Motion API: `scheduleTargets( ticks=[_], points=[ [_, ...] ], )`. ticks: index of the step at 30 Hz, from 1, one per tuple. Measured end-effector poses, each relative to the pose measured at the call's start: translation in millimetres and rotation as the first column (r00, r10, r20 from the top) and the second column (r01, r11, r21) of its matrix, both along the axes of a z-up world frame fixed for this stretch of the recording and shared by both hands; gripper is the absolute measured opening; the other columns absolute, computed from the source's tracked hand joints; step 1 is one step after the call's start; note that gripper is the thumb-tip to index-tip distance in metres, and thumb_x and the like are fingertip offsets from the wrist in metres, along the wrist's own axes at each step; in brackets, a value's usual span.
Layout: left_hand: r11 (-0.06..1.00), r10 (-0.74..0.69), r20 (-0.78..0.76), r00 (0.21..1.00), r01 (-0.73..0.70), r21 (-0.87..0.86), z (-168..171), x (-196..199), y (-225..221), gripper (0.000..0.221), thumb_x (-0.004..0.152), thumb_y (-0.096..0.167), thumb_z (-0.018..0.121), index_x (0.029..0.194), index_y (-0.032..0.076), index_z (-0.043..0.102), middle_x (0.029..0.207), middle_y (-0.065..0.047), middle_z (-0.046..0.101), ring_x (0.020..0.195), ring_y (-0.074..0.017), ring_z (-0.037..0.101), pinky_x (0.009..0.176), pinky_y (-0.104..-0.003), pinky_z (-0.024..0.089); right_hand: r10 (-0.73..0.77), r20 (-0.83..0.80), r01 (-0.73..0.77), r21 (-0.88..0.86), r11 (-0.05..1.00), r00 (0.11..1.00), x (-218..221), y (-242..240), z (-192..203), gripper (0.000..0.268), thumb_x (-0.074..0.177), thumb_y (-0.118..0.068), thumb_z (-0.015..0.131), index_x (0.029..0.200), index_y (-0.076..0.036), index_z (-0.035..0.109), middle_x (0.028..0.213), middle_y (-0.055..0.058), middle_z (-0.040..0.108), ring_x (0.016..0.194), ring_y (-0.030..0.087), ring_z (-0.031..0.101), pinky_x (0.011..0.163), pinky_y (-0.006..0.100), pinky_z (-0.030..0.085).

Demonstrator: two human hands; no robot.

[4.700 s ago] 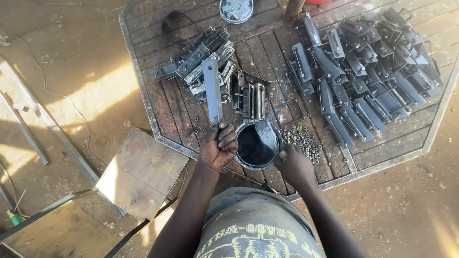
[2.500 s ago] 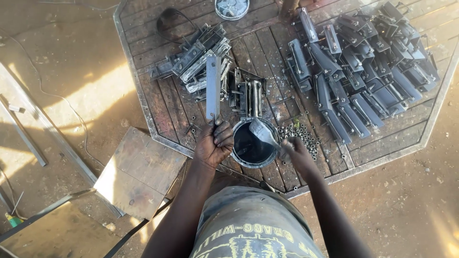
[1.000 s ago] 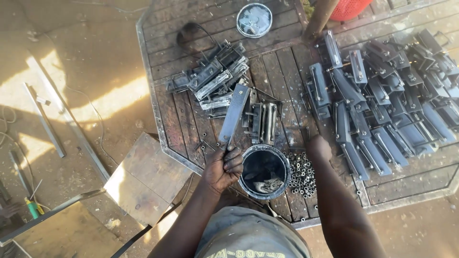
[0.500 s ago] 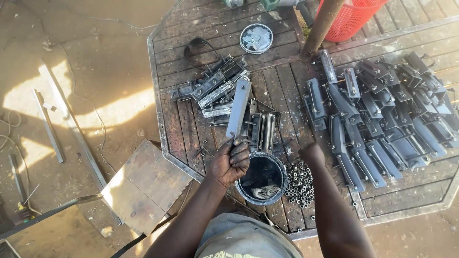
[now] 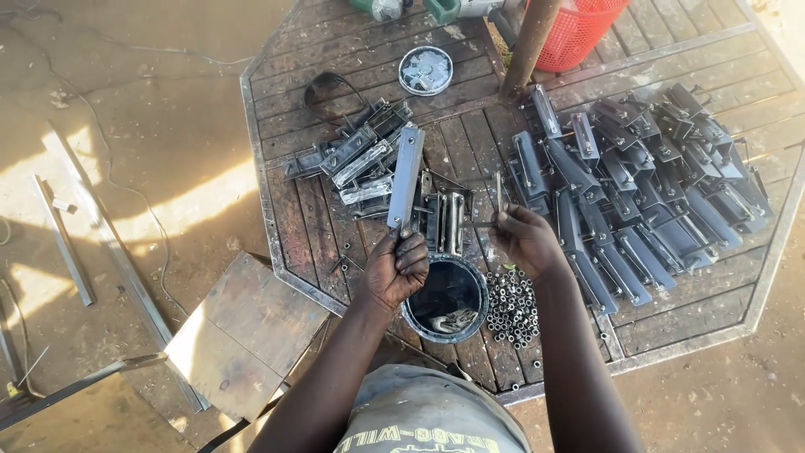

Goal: Applying black paint or coating to small metal components using a cloth applicator at a workbench.

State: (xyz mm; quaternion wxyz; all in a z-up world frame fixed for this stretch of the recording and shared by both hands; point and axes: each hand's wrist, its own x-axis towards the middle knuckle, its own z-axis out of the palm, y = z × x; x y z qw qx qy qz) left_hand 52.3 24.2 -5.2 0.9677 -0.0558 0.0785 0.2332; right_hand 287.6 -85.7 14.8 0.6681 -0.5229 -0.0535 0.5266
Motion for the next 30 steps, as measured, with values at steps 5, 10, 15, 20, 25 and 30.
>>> scheduleTargets(
  ticks=[5,10,15,20,25,30],
  points=[
    [1.0,0.0,0.006,1.0,0.0,-0.006,-1.3,-3.8,-0.7,0.017,0.107,0.017,0.052,0.09,0.013,0.055,0.064,0.008,0.034,0.048,-0.0021,0.038,0.047,-0.013,0.033,-0.02,-0.158,0.071,0.323,0.944,0.987,-22.7,5.1,9.0,0.023,0.099,-0.001,0.057,0.121,0.002,0.056,0.096,0.014,0.064,0.08,0.024,0.075,0.073,0.032,0.069],
    [1.0,0.015,-0.003,1.0,-0.015,0.012,4.4,-11.6,-4.2,0.015,0.105,0.015,0.053,0.09,0.013,0.054,0.063,0.009,0.034,0.048,-0.002,0.038,0.047,-0.014,0.033,-0.014,-0.164,0.083,0.421,0.903,0.986,-55.9,15.8,16.3,0.024,0.099,-0.003,0.058,0.123,0.002,0.057,0.098,0.011,0.063,0.083,0.022,0.074,0.077,0.032,0.069],
    [0.999,0.032,0.025,0.999,-0.032,0.002,7.4,-13.8,-7.3,0.013,0.104,0.012,0.053,0.09,0.013,0.055,0.062,0.008,0.035,0.048,-0.002,0.038,0.047,-0.013,0.033,-0.032,-0.172,0.108,0.455,0.884,0.985,-71.7,25.0,13.1,0.021,0.1,-0.002,0.058,0.12,0.001,0.059,0.097,0.012,0.063,0.083,0.025,0.074,0.078,0.035,0.07],
    [0.999,0.035,0.042,0.999,-0.035,0.014,10.7,-13.5,-10.0,0.013,0.104,0.012,0.053,0.091,0.013,0.054,0.063,0.009,0.034,0.048,-0.0022,0.038,0.047,-0.014,0.033,-0.011,-0.144,0.076,0.45,0.89,0.99,-78.9,25.5,19.6,0.02,0.1,-0.004,0.058,0.12,0.0,0.06,0.097,0.011,0.063,0.083,0.023,0.074,0.079,0.033,0.069],
    [0.999,0.028,0.051,0.998,-0.029,0.021,14.8,-12.4,-11.4,0.011,0.102,0.012,0.056,0.091,0.013,0.054,0.062,0.009,0.034,0.047,-0.0021,0.039,0.046,-0.014,0.033,0.002,-0.152,0.068,0.454,0.888,0.988,-81.5,26.9,21.4,0.021,0.1,-0.004,0.059,0.121,-0.001,0.06,0.097,0.011,0.064,0.083,0.023,0.074,0.079,0.033,0.069],
    [0.999,0.031,0.04,0.999,-0.032,0.032,17.1,-12.5,-12.3,0.013,0.105,0.013,0.05,0.093,0.014,0.052,0.064,0.009,0.035,0.049,-0.0024,0.039,0.047,-0.014,0.034,-0.005,-0.145,0.071,0.455,0.887,0.989,-83.6,26.8,26.1,0.021,0.1,-0.005,0.059,0.121,0.0,0.059,0.097,0.01,0.063,0.083,0.021,0.073,0.079,0.031,0.069]
  ],
)
